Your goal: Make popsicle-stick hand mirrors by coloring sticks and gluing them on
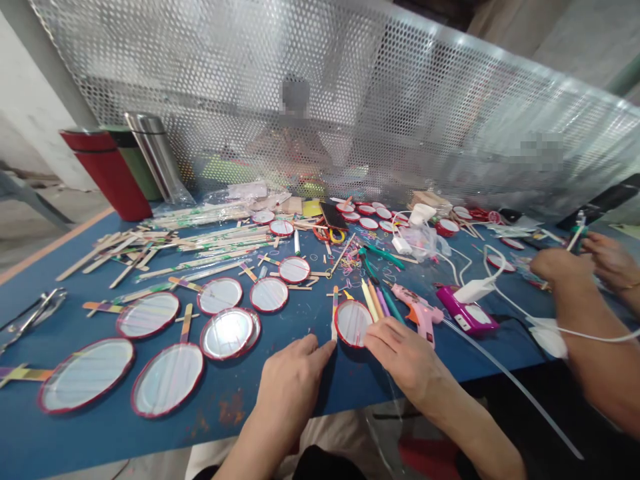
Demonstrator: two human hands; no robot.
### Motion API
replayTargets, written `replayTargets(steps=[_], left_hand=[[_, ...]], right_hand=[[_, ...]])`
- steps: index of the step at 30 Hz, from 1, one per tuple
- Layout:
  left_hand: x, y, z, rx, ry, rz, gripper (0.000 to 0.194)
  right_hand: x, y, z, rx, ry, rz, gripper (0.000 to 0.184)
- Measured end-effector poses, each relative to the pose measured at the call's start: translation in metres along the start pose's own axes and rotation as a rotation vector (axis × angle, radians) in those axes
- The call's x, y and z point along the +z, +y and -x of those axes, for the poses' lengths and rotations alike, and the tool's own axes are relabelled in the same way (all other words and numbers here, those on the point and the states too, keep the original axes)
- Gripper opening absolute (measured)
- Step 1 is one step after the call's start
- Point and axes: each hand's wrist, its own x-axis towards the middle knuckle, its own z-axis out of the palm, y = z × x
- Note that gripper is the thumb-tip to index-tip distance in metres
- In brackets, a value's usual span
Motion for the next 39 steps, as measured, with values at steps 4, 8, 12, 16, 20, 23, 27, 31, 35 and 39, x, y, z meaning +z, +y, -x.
replayTargets(steps=[4,8,12,16,20,23,27,31,35,39], left_hand=[[0.004,-0.004,0.003,-0.019,0.058,0.115,0.029],[0.003,-0.01,0.005,-0.137,0.104,0.375,0.022],[-0.005,-0.008,0.003,-0.273,0.06,0.473,0.026],[-0.009,-0.006,0.002,-0.293,0.02,0.494,0.028],[-0.009,-0.008,0.003,-0.278,-0.018,0.521,0.026],[-0.012,-0.007,0.003,-0.288,-0.064,0.518,0.023],[-0.019,-0.002,0.003,-0.294,-0.114,0.457,0.024],[-0.023,0.003,0.0,-0.335,-0.136,0.379,0.024],[-0.024,0.007,-0.003,-0.378,-0.158,0.303,0.025],[-0.023,0.005,-0.003,-0.367,-0.148,0.326,0.025]], right_hand=[[0.002,0.002,0.003,-0.043,-0.053,0.03,0.044],[0.002,-0.004,0.001,-0.034,-0.052,0.055,0.04],[0.002,-0.012,-0.005,-0.059,-0.009,0.064,0.037],[0.003,-0.016,-0.006,-0.057,0.018,0.022,0.037],[0.006,-0.018,-0.001,-0.005,0.035,-0.041,0.035],[0.01,-0.02,0.006,0.001,0.069,-0.099,0.031],[0.013,-0.024,0.014,0.024,0.071,-0.142,0.031],[0.011,-0.029,0.014,-0.004,0.068,-0.117,0.032],[0.008,-0.033,0.008,-0.053,0.073,-0.046,0.033],[0.01,-0.031,0.007,-0.096,0.112,-0.011,0.03]])
